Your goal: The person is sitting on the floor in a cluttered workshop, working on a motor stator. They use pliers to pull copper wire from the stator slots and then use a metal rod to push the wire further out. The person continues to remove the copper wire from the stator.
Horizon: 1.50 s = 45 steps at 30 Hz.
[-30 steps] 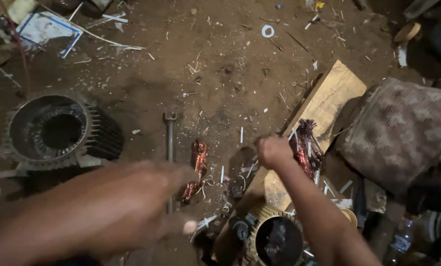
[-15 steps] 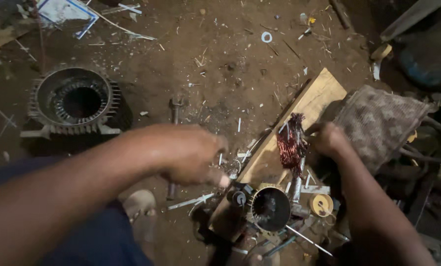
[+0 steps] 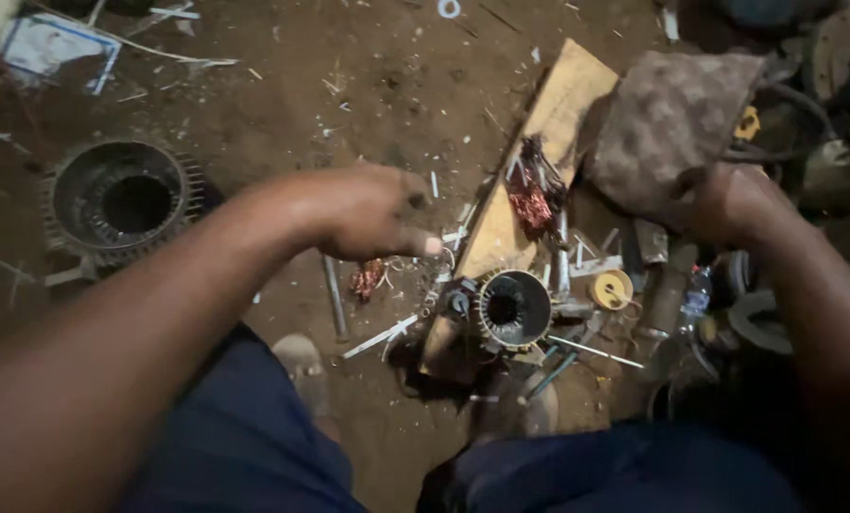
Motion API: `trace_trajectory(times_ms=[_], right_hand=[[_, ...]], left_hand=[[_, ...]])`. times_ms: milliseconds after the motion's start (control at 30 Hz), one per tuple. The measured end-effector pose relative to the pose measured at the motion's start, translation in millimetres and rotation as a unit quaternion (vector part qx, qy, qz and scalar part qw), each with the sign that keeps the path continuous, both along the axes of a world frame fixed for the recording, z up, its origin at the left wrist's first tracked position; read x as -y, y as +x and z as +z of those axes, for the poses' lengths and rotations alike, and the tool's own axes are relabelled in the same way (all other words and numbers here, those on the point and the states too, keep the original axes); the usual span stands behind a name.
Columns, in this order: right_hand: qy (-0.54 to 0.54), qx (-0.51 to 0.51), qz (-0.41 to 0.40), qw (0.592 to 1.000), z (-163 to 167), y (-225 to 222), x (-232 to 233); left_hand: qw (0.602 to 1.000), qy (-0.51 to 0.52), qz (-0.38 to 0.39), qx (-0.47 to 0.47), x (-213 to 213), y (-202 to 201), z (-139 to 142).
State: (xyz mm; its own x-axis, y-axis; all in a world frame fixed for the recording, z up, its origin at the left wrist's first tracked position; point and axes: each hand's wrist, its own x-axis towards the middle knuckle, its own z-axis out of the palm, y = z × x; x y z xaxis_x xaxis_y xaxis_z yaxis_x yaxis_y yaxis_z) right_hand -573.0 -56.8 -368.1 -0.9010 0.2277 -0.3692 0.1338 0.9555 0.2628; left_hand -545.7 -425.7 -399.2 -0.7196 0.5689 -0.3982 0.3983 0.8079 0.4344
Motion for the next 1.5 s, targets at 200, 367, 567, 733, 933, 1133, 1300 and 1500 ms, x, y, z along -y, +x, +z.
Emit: trace_trajectory(times_ms=[200,367,567,733,933,1133,1300,1500], right_hand=[[-0.079,-0.089,-0.002,0.993,3.3,14.0,-36.4],[-0.097,-0.096,0.109,0.985,9.1,26.3,-53.4],[0.028,-0.07,0.076,0.994,27.8,15.3,-42.6],[-0.061,-0.131,0.058,0.988,38.8,18.1,-41.7],[-0.029,-0.083,0.114,0.99,33.8,22.1,-59.1],[-0.104,-0.11,-0.089,0.985,31.4,38.7,-82.8],[-0.335,-0.315,-0.079,0.884,46.0,67.8,-105.4],[-0.353,-0.413,-0.039,0.839,-72.7,189.3,-99.2]], left_hand=[[0.998,-0.047,0.031,0.011,-7.8,29.1,29.2],[0.997,-0.067,0.029,-0.015,-25.6,60.1,68.1],[0.999,0.029,0.006,-0.024,-57.6,84.3,99.0],[1.0,0.001,0.001,-0.002,-75.8,87.1,95.3],[0.999,0.023,-0.024,-0.034,-77.4,67.2,71.4],[0.996,0.081,0.002,-0.038,-71.6,30.0,39.9],[0.993,0.114,-0.011,-0.042,-82.0,17.8,33.0],[1.0,0.029,0.003,0.005,-78.6,28.2,33.0]])
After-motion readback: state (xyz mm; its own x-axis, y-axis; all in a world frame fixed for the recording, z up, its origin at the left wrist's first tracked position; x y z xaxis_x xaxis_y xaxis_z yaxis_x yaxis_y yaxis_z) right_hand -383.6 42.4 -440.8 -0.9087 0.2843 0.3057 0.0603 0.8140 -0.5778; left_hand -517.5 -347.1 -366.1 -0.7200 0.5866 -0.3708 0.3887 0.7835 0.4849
